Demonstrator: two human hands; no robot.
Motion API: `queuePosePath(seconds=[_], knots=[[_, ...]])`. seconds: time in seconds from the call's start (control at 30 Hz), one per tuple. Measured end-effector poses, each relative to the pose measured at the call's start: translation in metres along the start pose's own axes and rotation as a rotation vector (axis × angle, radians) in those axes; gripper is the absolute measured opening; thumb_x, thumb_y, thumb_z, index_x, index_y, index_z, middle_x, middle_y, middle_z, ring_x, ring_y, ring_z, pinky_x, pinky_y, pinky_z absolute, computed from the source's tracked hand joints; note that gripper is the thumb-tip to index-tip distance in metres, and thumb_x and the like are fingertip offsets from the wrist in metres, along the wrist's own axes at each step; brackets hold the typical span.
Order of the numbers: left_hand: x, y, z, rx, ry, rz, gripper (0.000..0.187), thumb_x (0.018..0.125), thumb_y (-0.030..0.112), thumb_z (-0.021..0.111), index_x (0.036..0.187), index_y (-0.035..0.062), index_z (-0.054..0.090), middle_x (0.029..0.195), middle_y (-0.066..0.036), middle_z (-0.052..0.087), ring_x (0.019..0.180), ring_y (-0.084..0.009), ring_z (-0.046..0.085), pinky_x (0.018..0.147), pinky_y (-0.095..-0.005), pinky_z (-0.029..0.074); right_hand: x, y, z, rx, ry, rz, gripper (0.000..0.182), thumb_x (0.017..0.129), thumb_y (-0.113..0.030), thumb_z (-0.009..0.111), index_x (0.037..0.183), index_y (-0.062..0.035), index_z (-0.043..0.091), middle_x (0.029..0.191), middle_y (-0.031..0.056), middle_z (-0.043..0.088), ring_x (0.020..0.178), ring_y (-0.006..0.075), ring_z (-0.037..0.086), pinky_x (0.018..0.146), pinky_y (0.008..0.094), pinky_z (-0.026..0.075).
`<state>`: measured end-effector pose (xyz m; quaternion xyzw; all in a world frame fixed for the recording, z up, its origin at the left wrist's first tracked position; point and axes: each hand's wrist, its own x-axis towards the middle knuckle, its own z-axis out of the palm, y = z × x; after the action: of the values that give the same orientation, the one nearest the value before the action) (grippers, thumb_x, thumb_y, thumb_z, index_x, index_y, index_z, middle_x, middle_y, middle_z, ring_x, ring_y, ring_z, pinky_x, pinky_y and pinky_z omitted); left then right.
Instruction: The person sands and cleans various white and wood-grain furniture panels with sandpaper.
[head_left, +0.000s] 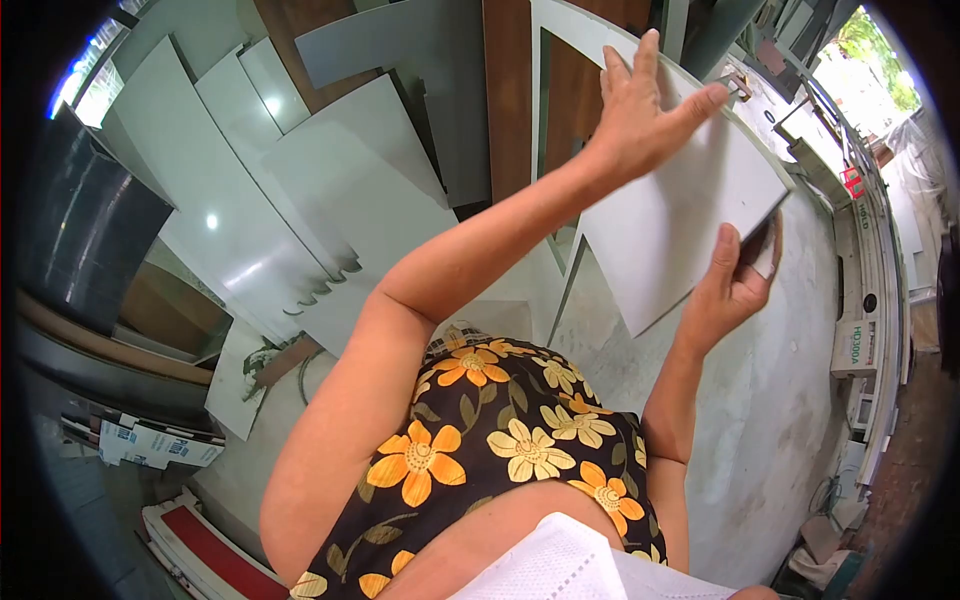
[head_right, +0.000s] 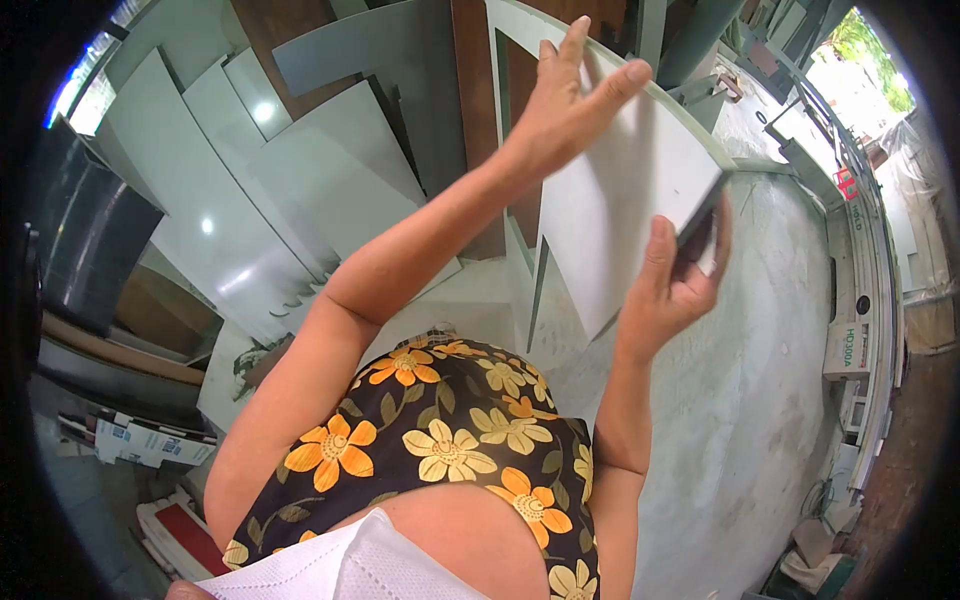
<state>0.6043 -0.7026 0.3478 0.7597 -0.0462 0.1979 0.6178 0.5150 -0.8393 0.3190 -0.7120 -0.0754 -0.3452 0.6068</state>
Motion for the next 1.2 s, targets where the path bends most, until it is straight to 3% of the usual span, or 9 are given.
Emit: queuePosePath(seconds=[0.13,0.17,0.33,0.5,0.57,0.7,0.73,1.03,1.2], knots=[[0.026,-0.002,-0.008,-0.218,-0.086,-0.036,0.104,0.067,0.060,0.067,0.129,-0.0147,0.030,0.126,-0.037,0.034,0.119,-0.0422,0.039,0.101,-0.0385,0.033,-0.010,0.000,0.014,0.175,-0.126,0.056,0.055,0.086,-0.007,0.060,0.133,0.0017,0.035,0.130,0.0158,0.045,0.114,0.0230,0.048,0.093,0.0337,0.043],[0.027,0.003,-0.008,-0.010,-0.014,0.024,0.080,0.075,0.043,0.064,0.129,-0.0090,0.038,0.118,-0.028,0.046,0.107,-0.0329,0.050,0.090,-0.0363,0.043,-0.013,-0.004,0.019,0.218,-0.156,0.084,0.057,0.086,-0.008,0.060,0.135,0.0007,0.034,0.131,0.0154,0.045,0.116,0.0228,0.046,0.094,0.0340,0.042],[0.006,0.045,-0.035,-0.353,-0.324,-0.080,0.062,0.081,0.029,0.059,0.130,-0.0035,0.037,0.116,-0.025,0.049,0.124,-0.0289,0.036,0.100,-0.0369,0.031,-0.018,-0.010,0.039,0.122,-0.267,-0.160,0.064,0.082,-0.006,0.062,0.137,-0.0016,0.031,0.126,0.0189,0.049,0.111,0.0285,0.053,0.088,0.0321,0.045],[0.000,0.048,-0.052,-0.423,-0.317,-0.146,0.053,0.078,0.015,0.041,0.127,-0.0037,0.042,0.122,-0.013,0.050,0.102,-0.0187,0.053,0.088,-0.0287,0.043,-0.022,-0.009,0.051,0.233,-0.277,-0.227,0.059,0.078,0.001,0.058,0.134,-0.0043,0.039,0.121,0.0193,0.052,0.101,0.0364,0.056,0.081,0.0356,0.048],[-0.002,0.047,-0.055,-0.559,-0.326,-0.194,0.046,0.078,0.015,0.042,0.121,0.0023,0.051,0.094,-0.008,0.056,0.078,-0.0128,0.054,0.071,-0.0256,0.046,-0.021,-0.007,0.052,0.178,-0.297,-0.225,0.060,0.074,0.003,0.056,0.132,-0.0082,0.043,0.122,0.0176,0.052,0.100,0.0354,0.057,0.078,0.0369,0.050],[-0.001,0.045,-0.071,-0.538,-0.292,-0.176,0.040,0.078,0.018,0.041,0.109,-0.0010,0.057,0.104,-0.009,0.055,0.111,-0.0179,0.044,0.093,-0.0279,0.035,-0.025,-0.006,0.060,0.101,-0.245,-0.300,0.059,0.071,0.003,0.058,0.127,-0.0107,0.049,0.120,0.0153,0.053,0.096,0.0313,0.060,0.072,0.0351,0.054],[0.004,0.037,-0.079,-0.505,-0.342,-0.095,0.038,0.076,0.020,0.041,0.101,-0.0014,0.060,0.111,-0.008,0.054,0.130,-0.0196,0.026,0.103,-0.0301,0.023,-0.025,-0.005,0.061,0.102,-0.246,-0.312,0.058,0.070,0.003,0.059,0.126,-0.0107,0.050,0.120,0.0148,0.053,0.095,0.0305,0.061,0.072,0.0344,0.054],[-0.004,0.038,-0.094,-0.509,-0.361,-0.162,0.037,0.072,0.022,0.042,0.095,-0.0006,0.061,0.116,-0.009,0.053,0.137,-0.0188,0.014,0.103,-0.0323,0.024,0.000,0.028,0.058,0.265,-0.064,-0.395,0.034,0.079,0.007,0.051,0.110,-0.0025,0.057,0.105,0.0151,0.061,0.092,0.0272,0.062,0.074,0.0312,0.052],[0.007,0.028,-0.101,-0.531,-0.418,-0.156,0.038,0.071,0.023,0.043,0.094,-0.0003,0.061,0.111,-0.007,0.054,0.137,-0.0203,0.016,0.101,-0.0325,0.028,0.008,0.068,0.031,0.544,-0.010,0.110,0.020,0.089,-0.004,0.052,0.108,0.0000,0.059,0.096,0.0074,0.065,0.084,0.0148,0.063,0.075,0.0265,0.051]])
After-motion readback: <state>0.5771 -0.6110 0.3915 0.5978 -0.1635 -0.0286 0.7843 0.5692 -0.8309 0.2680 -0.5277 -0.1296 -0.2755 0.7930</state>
